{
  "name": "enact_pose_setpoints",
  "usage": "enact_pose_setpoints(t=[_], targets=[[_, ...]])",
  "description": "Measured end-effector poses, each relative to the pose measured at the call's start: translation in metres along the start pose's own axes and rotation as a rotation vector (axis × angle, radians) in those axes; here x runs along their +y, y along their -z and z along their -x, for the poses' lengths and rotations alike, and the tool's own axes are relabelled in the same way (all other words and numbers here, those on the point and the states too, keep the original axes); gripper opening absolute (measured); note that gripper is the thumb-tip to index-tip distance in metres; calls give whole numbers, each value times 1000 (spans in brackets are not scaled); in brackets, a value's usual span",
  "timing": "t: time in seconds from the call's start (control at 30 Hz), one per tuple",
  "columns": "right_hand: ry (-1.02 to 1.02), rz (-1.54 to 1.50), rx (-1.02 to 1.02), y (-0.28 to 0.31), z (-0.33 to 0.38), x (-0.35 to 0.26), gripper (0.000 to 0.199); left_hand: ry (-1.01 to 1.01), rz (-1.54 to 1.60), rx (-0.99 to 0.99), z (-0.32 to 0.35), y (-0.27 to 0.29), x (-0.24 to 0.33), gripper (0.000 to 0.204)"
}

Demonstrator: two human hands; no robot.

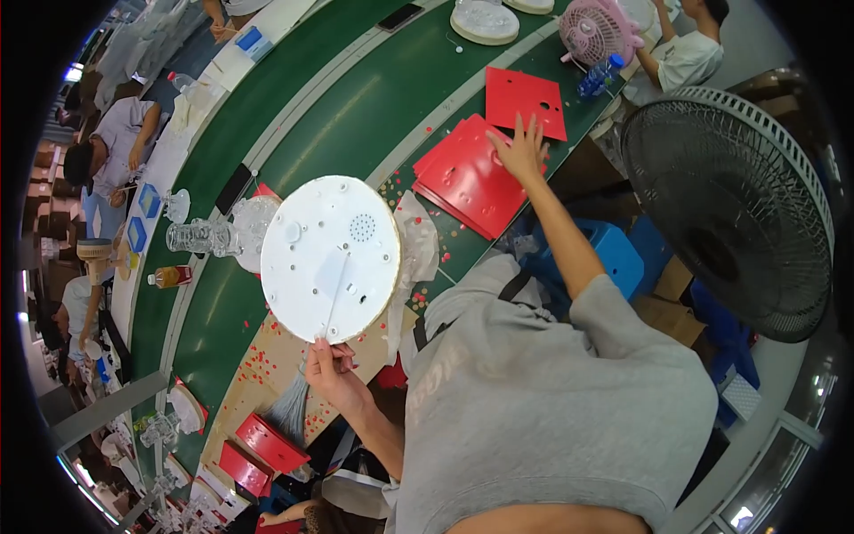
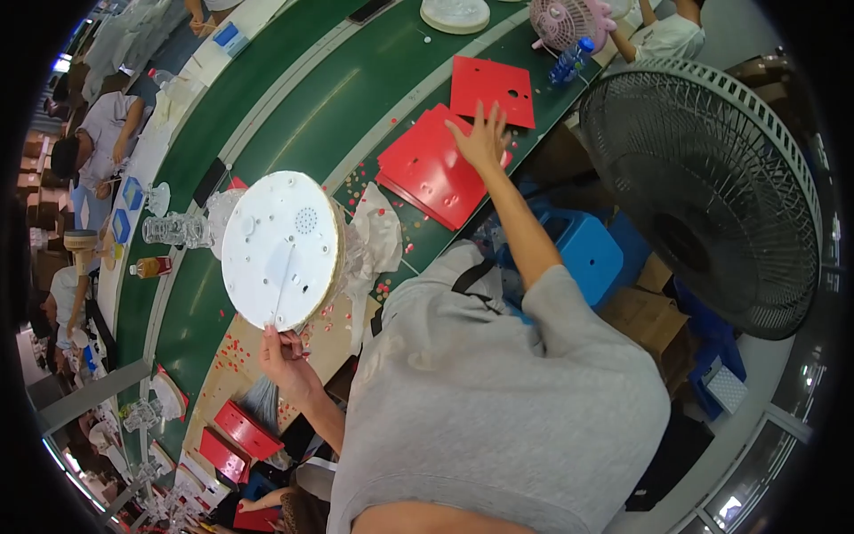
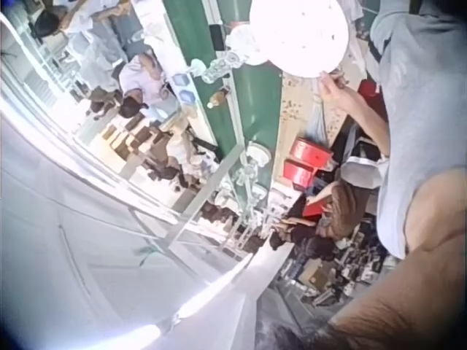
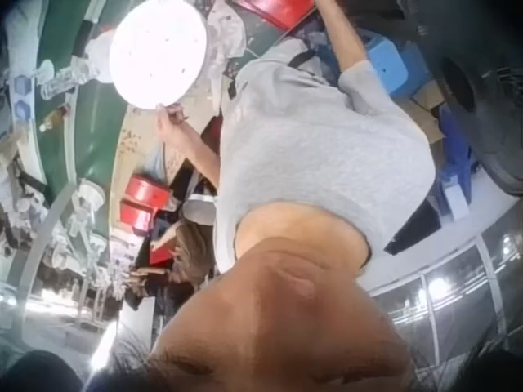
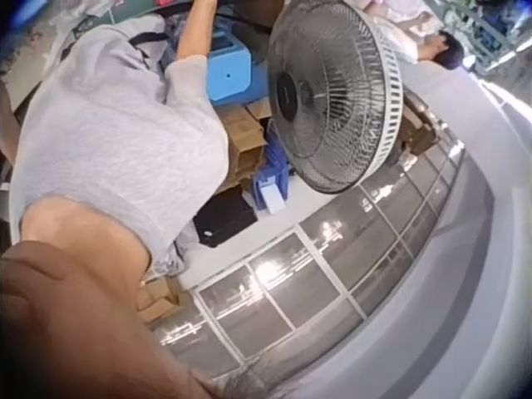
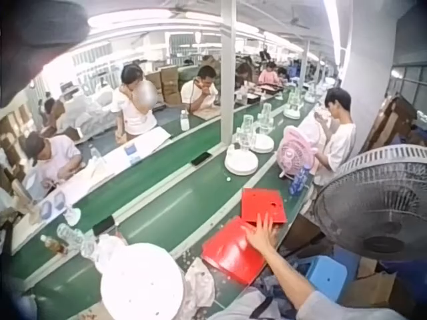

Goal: Threading components and wires through a cardboard template and a plastic base on an assembly line.

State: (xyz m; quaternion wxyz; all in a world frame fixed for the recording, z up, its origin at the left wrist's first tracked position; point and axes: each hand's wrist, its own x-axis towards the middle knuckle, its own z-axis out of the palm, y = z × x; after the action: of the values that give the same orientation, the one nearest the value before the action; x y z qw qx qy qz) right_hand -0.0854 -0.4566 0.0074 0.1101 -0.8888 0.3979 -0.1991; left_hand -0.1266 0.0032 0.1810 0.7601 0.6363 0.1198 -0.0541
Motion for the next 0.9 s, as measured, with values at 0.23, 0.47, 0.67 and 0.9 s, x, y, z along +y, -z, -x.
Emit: enact_pose_setpoints(t=[0.23,0.47,0.67,0.9], targets=[[-377,-65,-149,-53,-46,39,94,-13,-44,3,-4,4,-2,37],[-498,31,-321,-80,-122,-1,113,31,-78,110,5,-1,9,37],[-357,353,-440,-107,-141,-10,96,55,-103,131,9,-6,8,38],[53,344,-166,-63,-161,3,71,20,-97,153,13,-12,14,36]])
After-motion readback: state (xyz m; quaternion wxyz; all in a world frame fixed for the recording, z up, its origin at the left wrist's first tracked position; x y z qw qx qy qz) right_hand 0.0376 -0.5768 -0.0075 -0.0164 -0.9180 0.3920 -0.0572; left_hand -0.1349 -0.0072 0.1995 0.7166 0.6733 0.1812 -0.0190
